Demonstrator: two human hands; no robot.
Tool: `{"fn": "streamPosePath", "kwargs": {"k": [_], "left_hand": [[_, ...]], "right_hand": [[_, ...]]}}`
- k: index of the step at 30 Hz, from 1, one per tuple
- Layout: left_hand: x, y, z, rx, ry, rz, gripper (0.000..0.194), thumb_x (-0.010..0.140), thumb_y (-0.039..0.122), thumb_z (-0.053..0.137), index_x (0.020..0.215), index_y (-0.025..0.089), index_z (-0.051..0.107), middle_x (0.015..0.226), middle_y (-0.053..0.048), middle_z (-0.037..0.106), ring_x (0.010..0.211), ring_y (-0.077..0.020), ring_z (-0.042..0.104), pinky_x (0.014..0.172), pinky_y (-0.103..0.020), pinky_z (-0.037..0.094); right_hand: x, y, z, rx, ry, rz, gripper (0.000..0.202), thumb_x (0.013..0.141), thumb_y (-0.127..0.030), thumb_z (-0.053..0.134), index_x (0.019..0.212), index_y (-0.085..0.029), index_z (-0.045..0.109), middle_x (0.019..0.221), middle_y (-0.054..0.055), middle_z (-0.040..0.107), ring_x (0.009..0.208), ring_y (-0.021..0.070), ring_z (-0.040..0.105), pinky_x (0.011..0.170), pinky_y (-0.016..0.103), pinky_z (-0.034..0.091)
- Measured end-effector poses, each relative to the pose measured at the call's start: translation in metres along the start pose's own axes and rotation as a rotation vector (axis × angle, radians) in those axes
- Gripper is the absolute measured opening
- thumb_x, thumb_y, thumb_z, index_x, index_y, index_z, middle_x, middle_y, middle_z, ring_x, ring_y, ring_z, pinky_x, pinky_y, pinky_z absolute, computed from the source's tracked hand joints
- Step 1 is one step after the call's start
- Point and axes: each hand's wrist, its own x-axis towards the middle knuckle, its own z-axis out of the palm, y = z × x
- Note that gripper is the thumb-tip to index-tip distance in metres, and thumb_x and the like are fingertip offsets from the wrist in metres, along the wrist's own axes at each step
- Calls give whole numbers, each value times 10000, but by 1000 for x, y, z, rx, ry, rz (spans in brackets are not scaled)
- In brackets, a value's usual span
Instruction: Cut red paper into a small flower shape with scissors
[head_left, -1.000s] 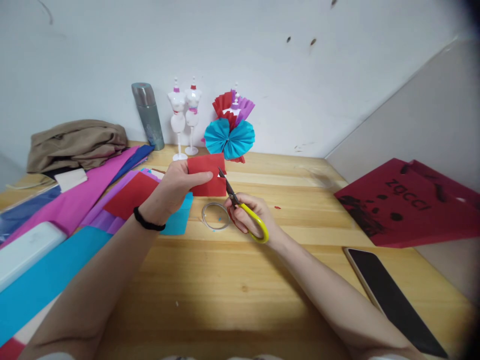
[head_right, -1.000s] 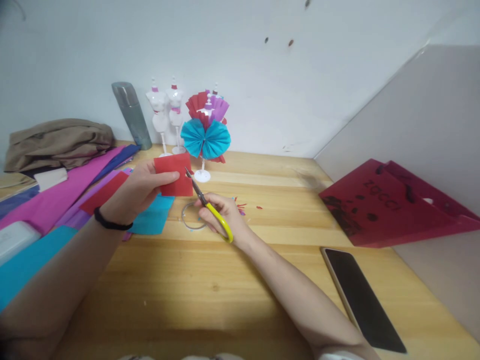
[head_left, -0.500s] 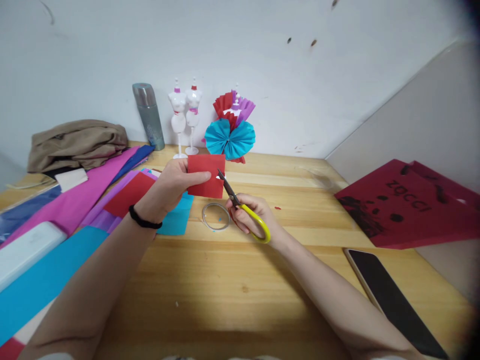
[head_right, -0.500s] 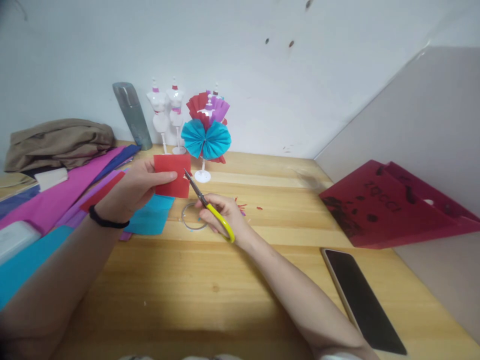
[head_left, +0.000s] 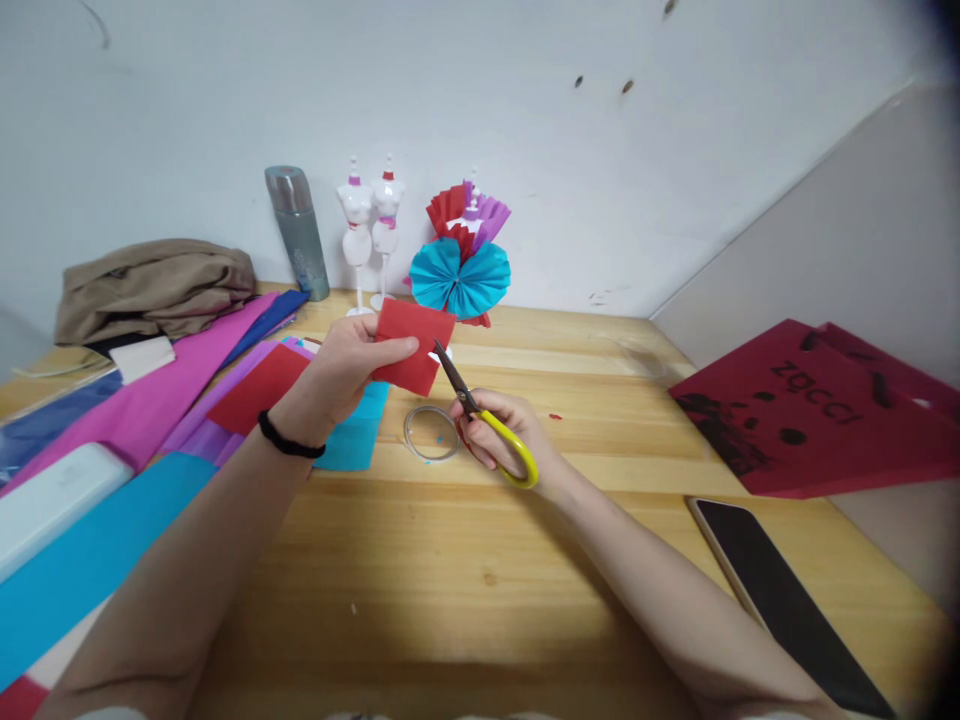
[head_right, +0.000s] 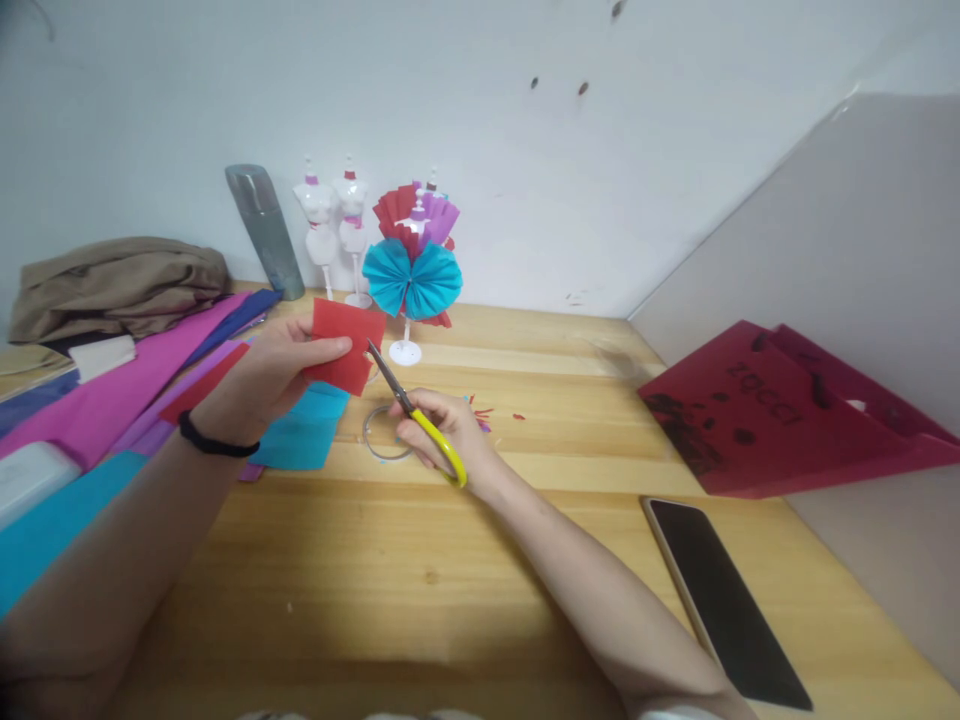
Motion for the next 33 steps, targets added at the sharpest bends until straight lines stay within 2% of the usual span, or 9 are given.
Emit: {"fn": "streamPosePath", "kwargs": {"k": [4,9,18,24,33], "left_hand": [[2,-4,0,1,-13,9,389,662,439,1015,837,138,842,779,-82,814,704,-214,735,679,-317,580],[0,-3,0,34,26,12,371,673,434,1009,833,148,835,745,-69,800,727,-232,753,727,-348,614],[-3,0,4,43,49,7,372,659,423,1013,849,146,854,772,-70,821,721,-224,754,712,-326,619],[-1,-3,5,2,17,-12,418,588,429,1038,840,151,852,757,-60,808,686,-213,733,678,-316,592],[0,-4,6,4,1,-22,382,609,416,1020,817,147,845,762,-64,806,678,-211,719,666,-312,576]], "right_hand": [[0,2,1,4,4,0,580,848,-758,849,974,-209,707,551,-107,482,373,64,345,401,236,241],[-1,6,1,22,20,-11,545,887,-727,823,980,-206,693,541,-114,462,363,61,328,389,231,222],[-1,3,3,-1,14,15,621,863,-807,795,1000,-217,656,537,-119,483,380,69,348,419,244,281],[-2,5,2,-32,12,2,610,896,-797,770,1015,-210,656,493,-128,472,379,72,354,433,239,271],[-1,10,1,-18,12,-12,581,910,-762,784,1024,-204,673,509,-122,480,370,72,365,425,234,261]]}}
